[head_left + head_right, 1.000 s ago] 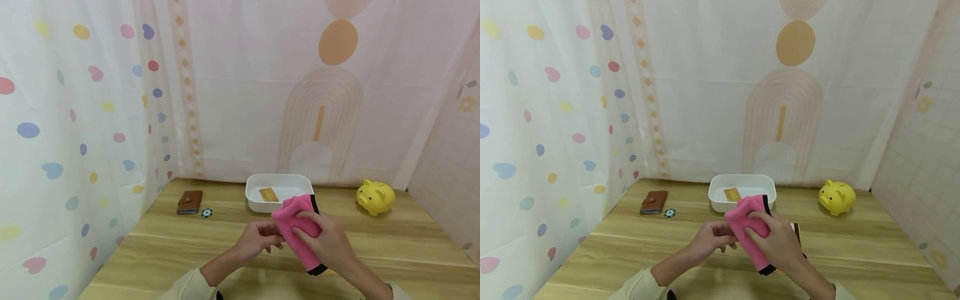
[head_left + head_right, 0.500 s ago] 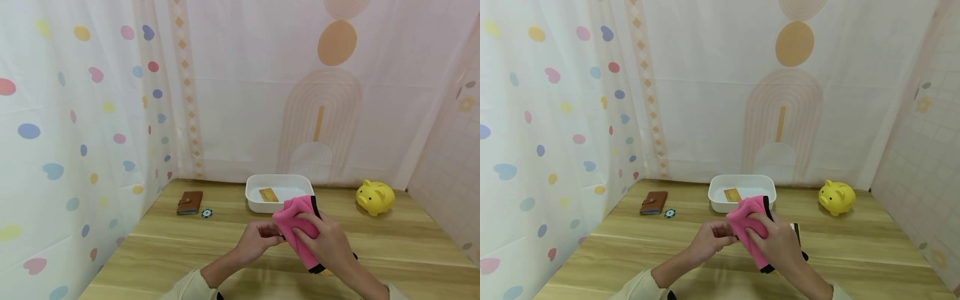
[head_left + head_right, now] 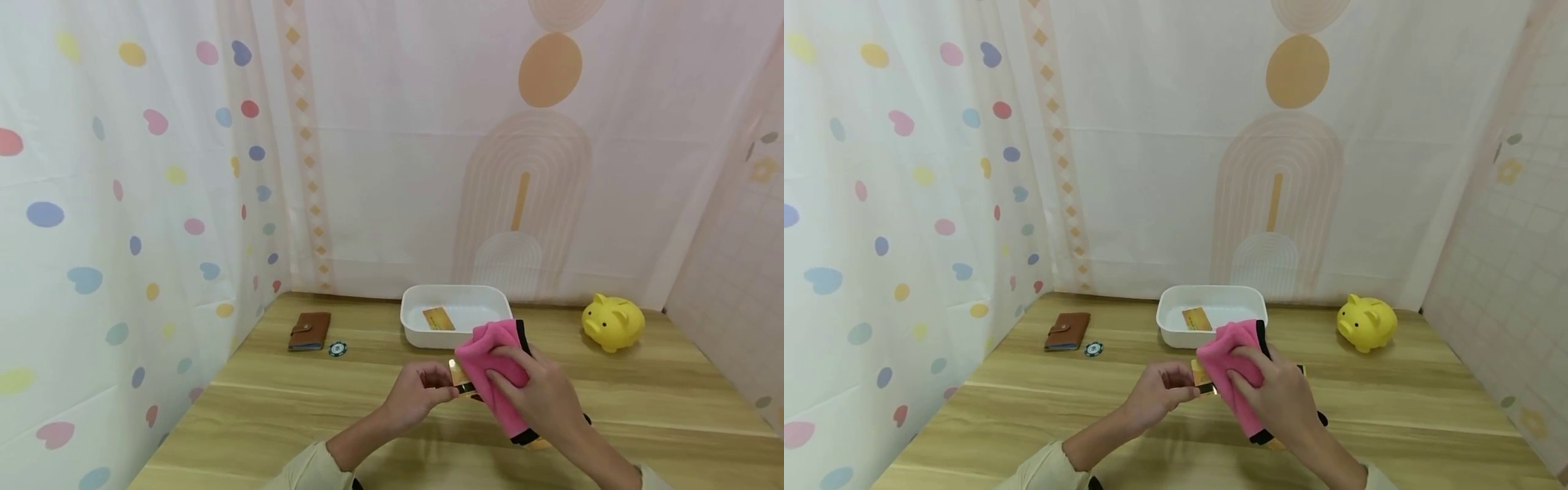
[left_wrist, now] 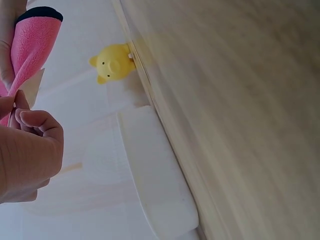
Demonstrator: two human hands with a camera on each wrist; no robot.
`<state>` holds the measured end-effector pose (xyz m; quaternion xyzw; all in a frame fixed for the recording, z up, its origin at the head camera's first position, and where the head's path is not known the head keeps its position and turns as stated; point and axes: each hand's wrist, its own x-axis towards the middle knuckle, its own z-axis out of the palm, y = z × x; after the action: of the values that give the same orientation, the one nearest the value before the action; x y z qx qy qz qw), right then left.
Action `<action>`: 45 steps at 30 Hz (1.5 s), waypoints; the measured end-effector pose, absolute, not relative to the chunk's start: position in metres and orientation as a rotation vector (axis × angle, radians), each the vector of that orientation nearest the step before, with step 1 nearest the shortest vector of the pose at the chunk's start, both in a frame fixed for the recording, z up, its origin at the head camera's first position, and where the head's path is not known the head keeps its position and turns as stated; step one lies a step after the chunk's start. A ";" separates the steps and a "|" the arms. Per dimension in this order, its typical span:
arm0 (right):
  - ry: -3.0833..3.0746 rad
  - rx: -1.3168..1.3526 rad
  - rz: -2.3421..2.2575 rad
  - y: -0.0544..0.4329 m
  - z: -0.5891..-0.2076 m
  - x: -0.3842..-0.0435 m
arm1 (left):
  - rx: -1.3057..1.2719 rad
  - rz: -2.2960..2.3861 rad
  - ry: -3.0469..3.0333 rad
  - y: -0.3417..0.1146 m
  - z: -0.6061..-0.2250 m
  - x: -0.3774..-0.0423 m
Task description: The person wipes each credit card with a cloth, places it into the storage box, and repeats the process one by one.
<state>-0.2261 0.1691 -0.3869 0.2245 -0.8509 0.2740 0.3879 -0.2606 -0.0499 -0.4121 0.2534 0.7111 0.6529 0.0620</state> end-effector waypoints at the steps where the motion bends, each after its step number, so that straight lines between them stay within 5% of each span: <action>1: -2.165 0.567 0.696 0.170 -0.387 -0.226 | 0.763 1.974 2.151 -0.050 -0.412 -0.261; 28: -2.222 0.466 0.701 0.188 -0.389 -0.235 | 0.720 1.966 2.181 -0.057 -0.412 -0.265; 45: -2.294 0.379 0.769 0.204 -0.390 -0.233 | 0.419 2.192 2.023 -0.065 -0.419 -0.286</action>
<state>-0.2328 0.2040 -0.3903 0.1456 -0.8812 0.2953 0.3394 -0.2856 -0.0650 -0.4188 0.1387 0.6702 0.7262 0.0650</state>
